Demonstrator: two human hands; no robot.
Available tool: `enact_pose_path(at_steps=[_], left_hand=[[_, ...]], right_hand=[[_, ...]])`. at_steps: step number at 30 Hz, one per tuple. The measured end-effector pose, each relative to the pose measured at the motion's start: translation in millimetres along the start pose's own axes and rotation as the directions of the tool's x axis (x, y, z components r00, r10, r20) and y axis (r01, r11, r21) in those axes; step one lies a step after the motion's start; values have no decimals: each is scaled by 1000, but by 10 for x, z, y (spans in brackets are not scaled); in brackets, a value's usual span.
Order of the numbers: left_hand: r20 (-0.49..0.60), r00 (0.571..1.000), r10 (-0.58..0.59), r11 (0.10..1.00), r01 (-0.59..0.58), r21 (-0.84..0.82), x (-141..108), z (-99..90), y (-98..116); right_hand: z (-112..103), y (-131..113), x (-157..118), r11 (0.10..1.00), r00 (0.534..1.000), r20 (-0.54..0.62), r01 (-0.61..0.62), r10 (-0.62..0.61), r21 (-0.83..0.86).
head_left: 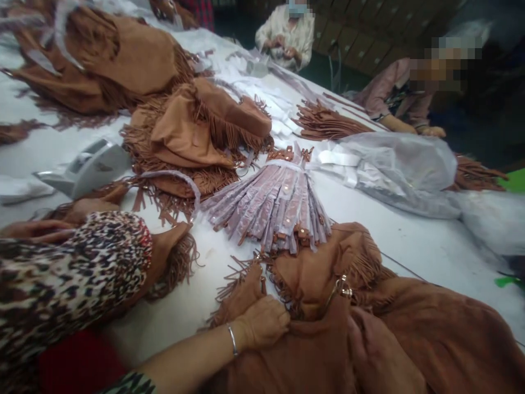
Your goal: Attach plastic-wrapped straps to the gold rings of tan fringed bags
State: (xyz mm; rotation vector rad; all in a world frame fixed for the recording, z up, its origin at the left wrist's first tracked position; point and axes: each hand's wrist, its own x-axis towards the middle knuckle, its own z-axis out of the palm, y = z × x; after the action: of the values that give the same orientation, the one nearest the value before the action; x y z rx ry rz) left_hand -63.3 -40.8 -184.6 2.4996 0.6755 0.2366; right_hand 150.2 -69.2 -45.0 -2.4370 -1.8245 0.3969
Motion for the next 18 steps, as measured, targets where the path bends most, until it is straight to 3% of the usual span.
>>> enact_pose_path(at_steps=[3,4,6,8,10,13,18], left_hand=[[-35,999,-8,1000,8,-15,-8,149,3],[-55,998,-16,1000,15,-17,-8,180,6],[-93,995,-27,1000,26,-9,-10,217,9],[-133,991,-30,999,32,11,-15,234,9],[-168,986,-15,999,22,40,-18,245,5],[-214,977,4,996,14,83,-8,272,-8],[-327,944,54,985,4,174,19,337,-39]], right_hand=[[-113,-474,880,978,998,-16,64,-62,198],[-107,-608,1181,965,999,15,32,-37,260],[-28,-826,1705,941,994,109,-48,11,335],[128,-982,2065,940,987,163,-44,-12,338],[322,-1088,2238,938,977,210,-33,-43,345],[557,-1151,2256,919,960,275,-57,-58,389],[581,-982,2151,832,927,354,-96,-126,546]])
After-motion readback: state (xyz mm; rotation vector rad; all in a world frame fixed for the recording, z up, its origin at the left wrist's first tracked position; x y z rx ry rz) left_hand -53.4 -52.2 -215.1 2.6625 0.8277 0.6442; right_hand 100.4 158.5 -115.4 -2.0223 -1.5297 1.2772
